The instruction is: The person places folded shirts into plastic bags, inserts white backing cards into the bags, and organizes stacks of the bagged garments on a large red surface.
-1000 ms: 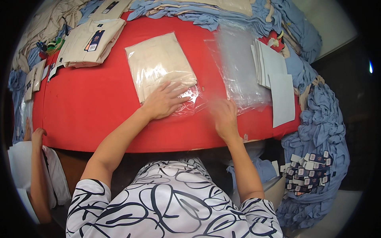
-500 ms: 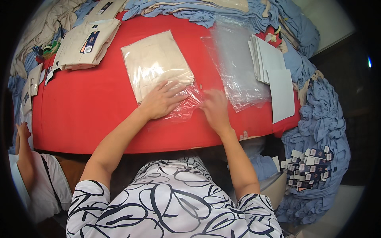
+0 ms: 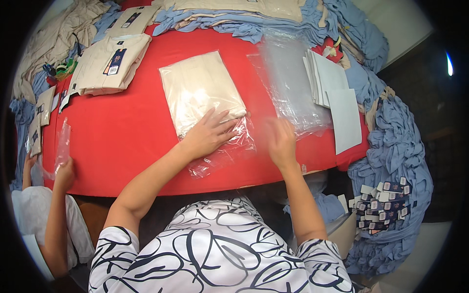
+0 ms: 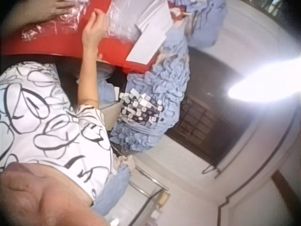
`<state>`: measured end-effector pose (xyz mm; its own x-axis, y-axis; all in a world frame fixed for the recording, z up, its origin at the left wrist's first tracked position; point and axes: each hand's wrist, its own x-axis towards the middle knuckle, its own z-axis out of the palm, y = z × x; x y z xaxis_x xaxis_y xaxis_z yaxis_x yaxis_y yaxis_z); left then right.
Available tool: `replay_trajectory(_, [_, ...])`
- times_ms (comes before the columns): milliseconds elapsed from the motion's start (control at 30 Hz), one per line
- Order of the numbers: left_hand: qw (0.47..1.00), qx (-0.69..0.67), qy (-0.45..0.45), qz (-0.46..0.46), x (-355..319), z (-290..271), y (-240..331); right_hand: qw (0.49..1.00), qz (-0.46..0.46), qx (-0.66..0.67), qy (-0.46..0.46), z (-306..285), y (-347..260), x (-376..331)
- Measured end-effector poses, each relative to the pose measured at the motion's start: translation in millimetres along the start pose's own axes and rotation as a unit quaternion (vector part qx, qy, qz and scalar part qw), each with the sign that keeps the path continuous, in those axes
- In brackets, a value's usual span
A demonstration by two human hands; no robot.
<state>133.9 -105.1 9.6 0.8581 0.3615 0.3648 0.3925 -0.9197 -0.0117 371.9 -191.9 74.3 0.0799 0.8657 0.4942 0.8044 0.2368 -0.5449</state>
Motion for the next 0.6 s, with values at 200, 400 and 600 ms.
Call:
replay_trajectory(200, [0.999,0.014,0.03,-0.024,-7.0,-0.9,11.3,0.949,0.099,-0.164,-0.25,15.9,-25.5,33.2])
replay_trajectory(400, [0.995,-0.069,0.058,-0.041,-15.0,-0.3,8.6,0.882,0.349,0.053,-0.313,9.1,32.7,-4.6])
replay_trajectory(600, [0.961,-0.234,0.043,-0.138,-4.5,-35.8,17.5,0.98,0.083,0.001,-0.182,29.9,-6.2,54.9])
